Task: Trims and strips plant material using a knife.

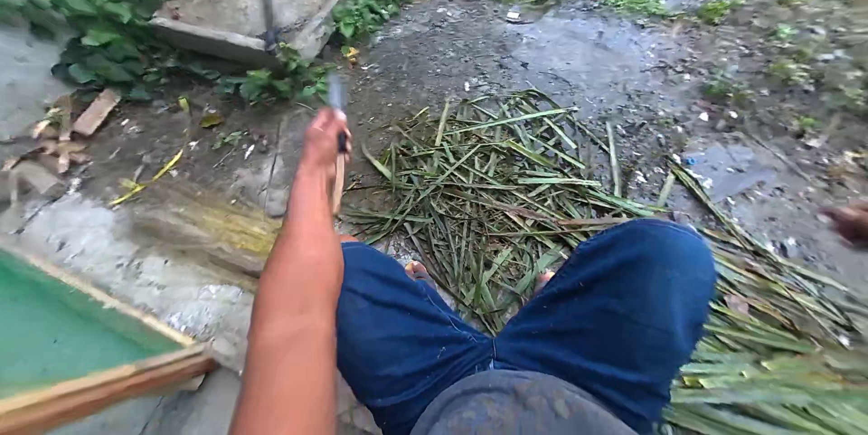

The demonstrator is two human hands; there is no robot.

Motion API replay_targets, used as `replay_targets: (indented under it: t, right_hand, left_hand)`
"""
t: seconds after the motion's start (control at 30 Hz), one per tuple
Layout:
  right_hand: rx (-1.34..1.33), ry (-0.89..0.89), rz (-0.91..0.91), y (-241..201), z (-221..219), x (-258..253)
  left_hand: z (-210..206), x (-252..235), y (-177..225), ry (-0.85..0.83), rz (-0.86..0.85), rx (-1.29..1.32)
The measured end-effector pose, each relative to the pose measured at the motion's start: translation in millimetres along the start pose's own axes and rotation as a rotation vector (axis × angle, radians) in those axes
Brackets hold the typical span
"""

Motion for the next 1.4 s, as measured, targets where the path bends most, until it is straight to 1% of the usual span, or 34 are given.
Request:
replay_targets:
  t: [0.03,0.07,0.1,0.13,0.17,0.2,0.23,0.27,0.3,0.33,0.37,0.43,0.47,0.53,0.57,0.6,0.67,0.77,0.87,0.97,1.0,1.1,1.13,1.27,1.4]
  right_hand:
    - [0.001,0.015,0.027,-18.2,-9.6,-6.0]
    - [0.0,0.018,0.074,-44.1,-20.0,-8.0]
    - [-0.001,0.009,0.124,-75.1,-31.4,-9.9]
    - [-0.003,-0.003,0.166,-105.3,-42.3,-14.8]
    - [-0.005,-0.023,0.202,-132.2,-52.3,-21.2]
    - [-0.007,-0.037,0.242,-157.2,-61.7,-26.9]
    - [-0.007,-0.051,0.281,-181.3,-70.8,-31.1]
    - [-0.013,-0.065,0.323,-205.3,-79.4,-33.1]
    - [-0.026,-0.08,0.37,-228.2,-88.0,-33.4]
    - [-0.044,-0.099,0.413,-248.5,-96.6,-33.4]
    - [-0.071,-0.126,0.448,-266.2,-105.6,-33.9]
    - [-0.122,-0.184,0.507,-296.9,-124.5,-33.2]
    - [-0.134,-0.209,0.528,-309.3,-133.8,-31.0]
    - [-0.146,-0.251,0.577,-326.2,-154.6,-26.4]
    - [-0.155,-0.268,0.605,-332.2,-165.0,-23.4]
    - [-0.158,-0.286,0.635,-337.1,-175.1,-20.4]
    - [-0.147,-0.312,0.679,-344.9,-191.9,-13.8]
    - [-0.099,-0.325,0.751,-355.6,-204.1,-3.6]
    - [-0.037,-0.293,0.851,-360.4,-202.6,-1.4]
    - [-0.043,-0.325,0.858,-356.8,-199.9,-2.9]
    - [-0.049,-0.341,0.855,-356.7,-199.2,-2.5]
    - [-0.05,-0.364,0.866,-357.8,-198.2,-1.7]
    - [-0.049,-0.378,0.874,-357.0,-197.4,-1.7]
    - [-0.049,-0.403,0.91,-351.5,-191.9,0.6]
    - [0.005,-0.413,0.892,-337.8,-182.2,-7.0]
  left_hand:
    - [-35.3,5.3,-23.6,-0.218,0.078,-0.329]
    - [-72.8,18.8,-53.9,-0.471,0.147,-0.678]
    - [-105.2,37.9,-89.0,-0.708,0.18,-1.03]
    - [-130.3,59.2,-121.4,-0.906,0.205,-1.325]
    - [-150.6,83.2,-139.9,-1.063,0.235,-1.51]
    - [-168.7,103.2,-146.0,-1.188,0.241,-1.546]
    - [-184.2,115.0,-141.8,-1.268,0.218,-1.462]
    - [-196.1,118.2,-127.6,-1.275,0.179,-1.319]
    - [-204.0,112.9,-108.4,-1.216,0.134,-1.159]
    - [-206.4,101.1,-87.7,-1.1,0.086,-0.99]
    - [-204.2,87.4,-66.3,-0.96,0.052,-0.82]
    - [-191.3,71.6,-22.8,-0.688,0.046,-0.424]
    - [-185.8,69.8,-6.0,-0.596,0.036,-0.211]
    - [-186.2,76.1,15.4,-0.534,-0.03,0.138]
    - [-190.3,82.0,21.3,-0.536,-0.063,0.24]
    - [-196.1,89.1,25.7,-0.551,-0.089,0.284]
    - [-208.6,100.1,31.1,-0.583,-0.111,0.289]
    - [-216.9,100.2,32.9,-0.589,-0.093,0.3]
    - [-205.5,85.1,38.7,-0.527,-0.119,0.362]
    - [-182.4,69.4,46.8,-0.424,-0.164,0.435]
    - [-180.1,68.9,48.2,-0.415,-0.169,0.446]
    - [-186.4,75.1,47.0,-0.469,-0.171,0.408]
    - [-183.8,72.8,47.0,-0.458,-0.173,0.406]
    - [-142.3,48.6,59.6,-0.282,-0.216,0.51]
    - [-105.2,36.5,64.5,-0.169,-0.264,0.584]
Point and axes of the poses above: each hand's wrist, its own x-axis away from the middle knuckle, its own z-axis out of the back of the hand, y = z × x, the point moved 8 cm from there along -x, towards the middle knuckle, and after that the axes turned 12 degrees about x, right-handed, at the moved point
